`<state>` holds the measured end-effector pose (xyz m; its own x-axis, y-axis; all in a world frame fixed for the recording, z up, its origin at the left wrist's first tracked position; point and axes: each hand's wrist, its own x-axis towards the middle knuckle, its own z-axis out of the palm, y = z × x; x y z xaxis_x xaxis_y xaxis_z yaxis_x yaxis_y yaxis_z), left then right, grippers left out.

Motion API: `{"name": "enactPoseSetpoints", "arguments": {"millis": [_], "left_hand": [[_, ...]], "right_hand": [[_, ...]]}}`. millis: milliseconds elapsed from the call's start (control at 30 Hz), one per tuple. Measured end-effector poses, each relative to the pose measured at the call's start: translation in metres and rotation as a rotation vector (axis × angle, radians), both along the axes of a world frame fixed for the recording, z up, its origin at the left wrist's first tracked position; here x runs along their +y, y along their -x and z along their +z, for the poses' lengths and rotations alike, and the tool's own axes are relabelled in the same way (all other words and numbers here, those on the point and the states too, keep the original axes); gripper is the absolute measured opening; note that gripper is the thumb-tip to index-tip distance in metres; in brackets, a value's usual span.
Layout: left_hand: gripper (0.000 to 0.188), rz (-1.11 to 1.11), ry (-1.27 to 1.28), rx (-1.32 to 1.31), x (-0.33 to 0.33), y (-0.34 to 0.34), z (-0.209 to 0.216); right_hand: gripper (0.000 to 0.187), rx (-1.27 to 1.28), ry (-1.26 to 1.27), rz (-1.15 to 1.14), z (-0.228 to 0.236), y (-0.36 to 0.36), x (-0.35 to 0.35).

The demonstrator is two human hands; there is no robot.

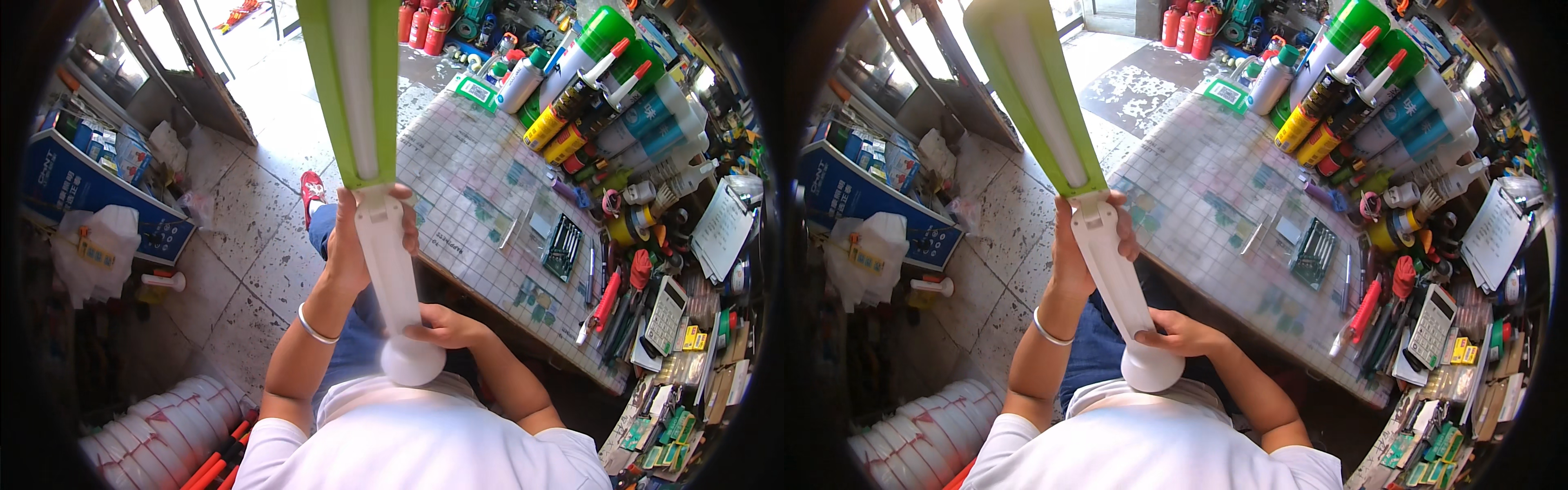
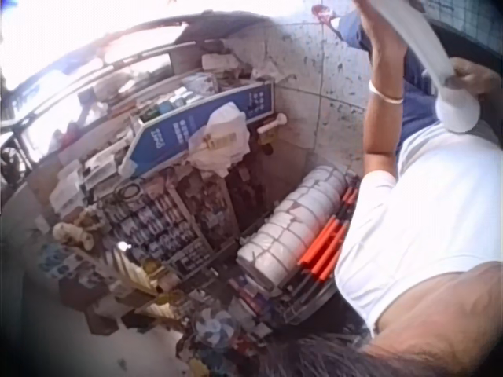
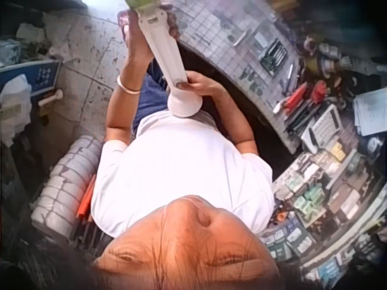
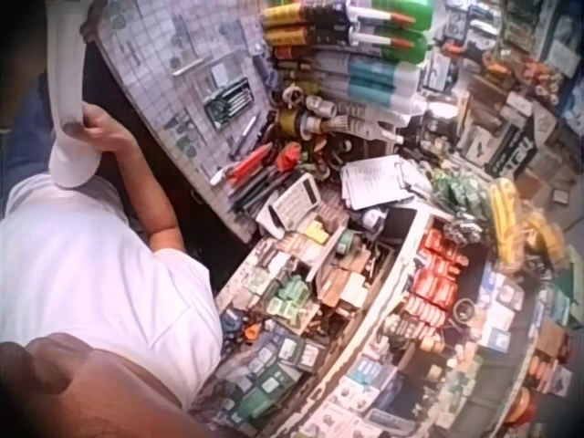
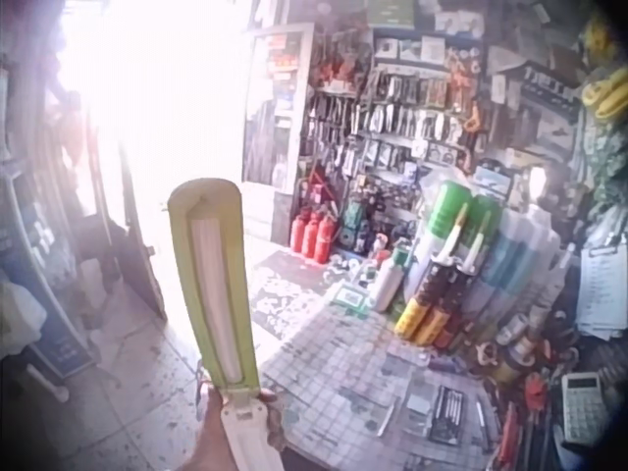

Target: The person assembles a white and green desk lamp by hand, inserting and tightening screws into the base and neck sections. They rotate the lamp to access different screw holes and use a small screwdriver to secure the components.

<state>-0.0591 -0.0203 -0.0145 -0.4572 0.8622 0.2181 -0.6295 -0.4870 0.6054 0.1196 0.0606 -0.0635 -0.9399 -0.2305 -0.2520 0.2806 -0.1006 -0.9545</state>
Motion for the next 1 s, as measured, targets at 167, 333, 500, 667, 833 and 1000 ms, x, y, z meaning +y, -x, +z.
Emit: {"name": "enactPoseSetpoints", "arguments": {"millis": [167,333,500,667,833,1000], "left_hand": [[0.074,0.084,0.068,-0.001,-0.011,-0.005,-0.004],[0.075,0.069,0.049,-0.028,-0.011,-0.003,-0.010],[0.076,0.066,0.073,-0.036,-0.008,-0.004,-0.010],[0.074,0.028,0.114,-0.055,0.002,-0.006,-0.010],[0.076,-0.059,0.129,0.001,0.020,-0.005,-0.018],[0.066,-0.094,0.249,-0.132,0.042,-0.001,-0.027]], "right_hand": [[0.031,0.212,-0.769,-0.456,0.066,-0.014,0.022],[0.034,0.409,-1.688,-0.440,0.080,-0.018,0.087],[0.022,0.496,-1.733,-0.399,0.045,-0.022,0.118],[0.018,0.623,-1.680,-0.414,0.054,-0.013,0.124],[0.025,0.574,-1.087,-0.888,0.074,-0.011,0.099],[0.016,0.576,-0.888,-0.822,0.089,0.000,0.081]]}}
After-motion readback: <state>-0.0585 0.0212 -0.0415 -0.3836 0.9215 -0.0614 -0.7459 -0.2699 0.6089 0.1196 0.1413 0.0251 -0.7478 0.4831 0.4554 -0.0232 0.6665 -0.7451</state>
